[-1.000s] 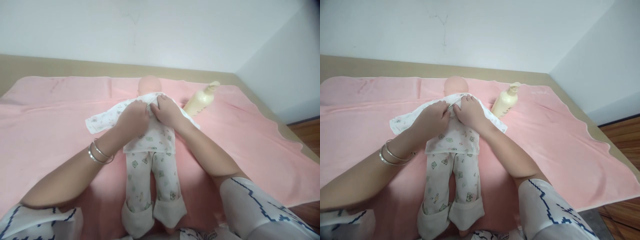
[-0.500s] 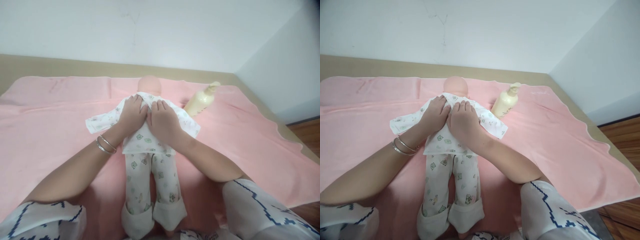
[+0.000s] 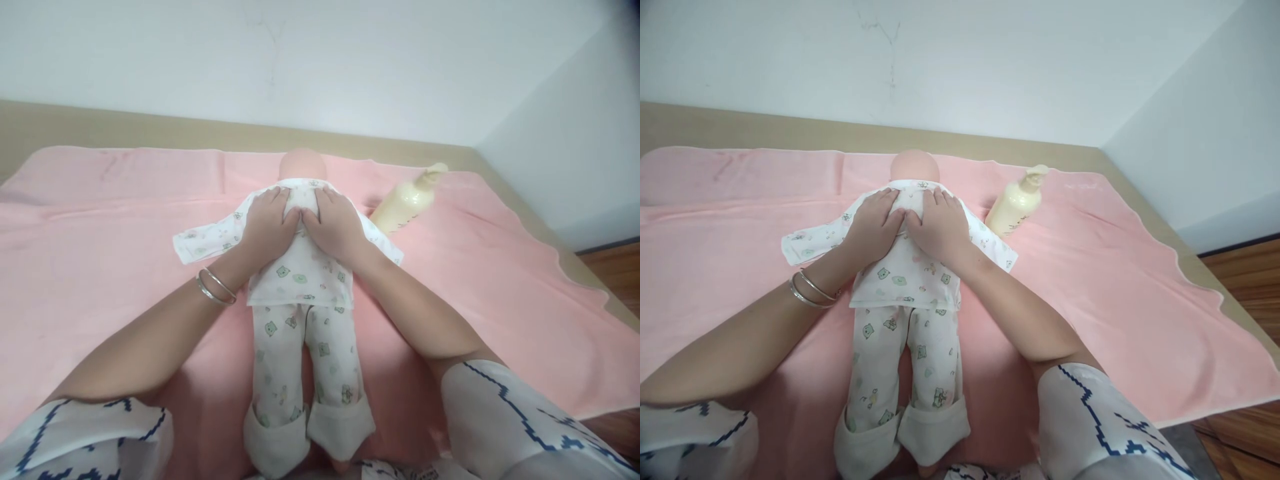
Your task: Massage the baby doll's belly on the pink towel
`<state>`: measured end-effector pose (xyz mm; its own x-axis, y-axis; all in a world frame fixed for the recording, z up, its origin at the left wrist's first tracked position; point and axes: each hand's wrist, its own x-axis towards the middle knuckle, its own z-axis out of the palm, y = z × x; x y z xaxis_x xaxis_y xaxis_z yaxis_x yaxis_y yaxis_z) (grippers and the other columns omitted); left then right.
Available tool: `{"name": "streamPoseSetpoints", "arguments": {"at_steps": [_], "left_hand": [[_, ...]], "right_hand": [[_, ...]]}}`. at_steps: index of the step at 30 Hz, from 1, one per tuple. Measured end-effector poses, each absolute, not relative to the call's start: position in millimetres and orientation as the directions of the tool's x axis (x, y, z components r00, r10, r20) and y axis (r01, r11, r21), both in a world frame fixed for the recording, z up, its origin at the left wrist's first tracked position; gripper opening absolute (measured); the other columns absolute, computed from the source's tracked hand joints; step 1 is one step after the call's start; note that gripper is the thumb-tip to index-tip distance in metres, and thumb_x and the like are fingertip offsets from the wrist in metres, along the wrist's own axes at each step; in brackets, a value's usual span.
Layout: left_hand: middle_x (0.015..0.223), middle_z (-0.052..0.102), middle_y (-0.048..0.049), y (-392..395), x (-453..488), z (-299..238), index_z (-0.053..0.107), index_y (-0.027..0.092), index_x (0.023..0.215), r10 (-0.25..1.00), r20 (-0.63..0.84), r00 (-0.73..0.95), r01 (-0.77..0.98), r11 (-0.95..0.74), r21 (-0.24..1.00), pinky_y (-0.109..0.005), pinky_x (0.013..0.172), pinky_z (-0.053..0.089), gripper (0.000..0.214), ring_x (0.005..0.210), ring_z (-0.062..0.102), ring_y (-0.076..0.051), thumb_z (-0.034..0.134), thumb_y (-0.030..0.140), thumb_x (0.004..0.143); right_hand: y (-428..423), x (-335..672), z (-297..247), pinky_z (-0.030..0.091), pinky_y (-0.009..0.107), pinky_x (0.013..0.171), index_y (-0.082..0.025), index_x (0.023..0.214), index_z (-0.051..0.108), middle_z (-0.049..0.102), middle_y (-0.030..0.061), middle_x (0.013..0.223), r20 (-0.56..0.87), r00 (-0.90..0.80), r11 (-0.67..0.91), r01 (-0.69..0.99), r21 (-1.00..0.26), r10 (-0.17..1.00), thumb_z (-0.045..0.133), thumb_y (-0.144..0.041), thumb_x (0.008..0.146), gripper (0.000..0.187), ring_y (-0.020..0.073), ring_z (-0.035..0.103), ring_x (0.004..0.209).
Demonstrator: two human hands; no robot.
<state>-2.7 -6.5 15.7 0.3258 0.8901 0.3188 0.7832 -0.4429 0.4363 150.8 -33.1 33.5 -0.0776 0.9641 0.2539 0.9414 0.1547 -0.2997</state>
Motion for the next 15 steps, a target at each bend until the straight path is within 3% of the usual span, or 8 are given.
{"name": "streamPoseSetpoints", "arguments": {"at_steps": [9,12,15], "left_hand": [[0.141,0.058,-0.0281,-26,-2,30,0.056,0.000,0.134,0.847,0.273,0.456,0.825,-0.517,0.227,-0.056,0.118,0.039,0.053,0.137,0.051,-0.038,0.024,0.028,0.103],[0.148,0.050,-0.0348,-45,3,35,0.048,-0.008,0.142,0.873,0.257,0.414,0.874,-0.460,0.155,-0.059,0.117,0.039,0.057,0.141,0.048,-0.044,0.026,0.027,0.103],[0.148,0.050,-0.0342,-54,5,37,0.049,-0.008,0.141,0.864,0.254,0.436,0.872,-0.475,0.118,-0.059,0.118,0.039,0.053,0.142,0.048,-0.044,0.031,0.022,0.100]], "right_hand": [[-34,152,33,0.045,0.050,0.105,-0.012,0.118,0.059,0.065,0.0201,0.130,0.260,-0.091,0.170,0.940,-0.298,0.961,0.038,-0.033,0.100,0.035,0.0339,0.060,0.117],[-33,153,33,0.046,0.051,0.104,-0.012,0.118,0.058,0.065,0.0213,0.129,0.265,-0.101,0.179,0.939,-0.293,0.959,0.039,-0.033,0.099,0.034,0.0345,0.060,0.116],[-32,153,34,0.045,0.050,0.107,-0.009,0.121,0.058,0.064,0.0227,0.133,0.254,-0.107,0.179,0.944,-0.278,0.961,0.038,-0.032,0.100,0.036,0.0346,0.059,0.122]]}}
